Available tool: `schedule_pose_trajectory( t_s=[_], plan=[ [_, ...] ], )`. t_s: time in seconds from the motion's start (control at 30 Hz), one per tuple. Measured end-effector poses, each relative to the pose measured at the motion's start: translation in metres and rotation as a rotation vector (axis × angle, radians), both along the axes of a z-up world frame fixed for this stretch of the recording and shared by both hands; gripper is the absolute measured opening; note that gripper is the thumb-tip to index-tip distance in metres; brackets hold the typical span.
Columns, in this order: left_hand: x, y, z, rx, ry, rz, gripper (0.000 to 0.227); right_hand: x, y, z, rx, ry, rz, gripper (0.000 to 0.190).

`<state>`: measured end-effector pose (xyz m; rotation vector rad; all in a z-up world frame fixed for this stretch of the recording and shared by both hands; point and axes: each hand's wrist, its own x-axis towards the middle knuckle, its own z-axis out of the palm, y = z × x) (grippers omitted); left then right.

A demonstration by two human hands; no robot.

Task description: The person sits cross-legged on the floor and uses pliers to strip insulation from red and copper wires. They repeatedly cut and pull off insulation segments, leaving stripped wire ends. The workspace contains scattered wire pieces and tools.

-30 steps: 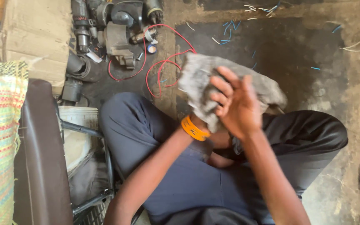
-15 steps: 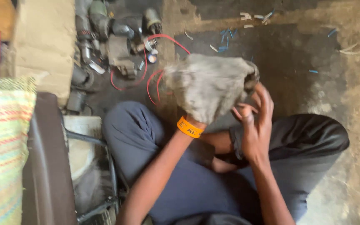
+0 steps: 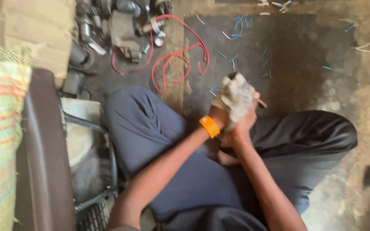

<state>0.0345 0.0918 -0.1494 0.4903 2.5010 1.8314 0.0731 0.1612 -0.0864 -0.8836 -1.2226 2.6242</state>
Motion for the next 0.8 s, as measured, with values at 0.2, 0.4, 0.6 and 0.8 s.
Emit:
schedule_pose_trajectory(
  t_s=[0.2, 0.4, 0.6, 0.8],
  plan=[
    [-0.013, -0.012, -0.042, 0.099, -0.017, 0.046, 0.019, 0.007, -0.02, -0.031, 0.55, 0.234, 0.23, 0.051],
    [-0.019, -0.022, -0.081, 0.83, -0.607, 0.123, 0.014, 0.006, -0.024, -0.031, 1.437, 0.101, 0.455, 0.049],
    [-0.014, -0.031, -0.055, 0.493, -0.291, 0.14, 0.028, 0.016, -0.026, -0.005, 1.058, 0.031, 0.47, 0.036],
    [-0.007, -0.037, 0.013, -0.149, 0.229, 0.404, 0.026, 0.011, -0.02, 0.063, 1.003, 0.143, 0.49, 0.03]
  ],
)
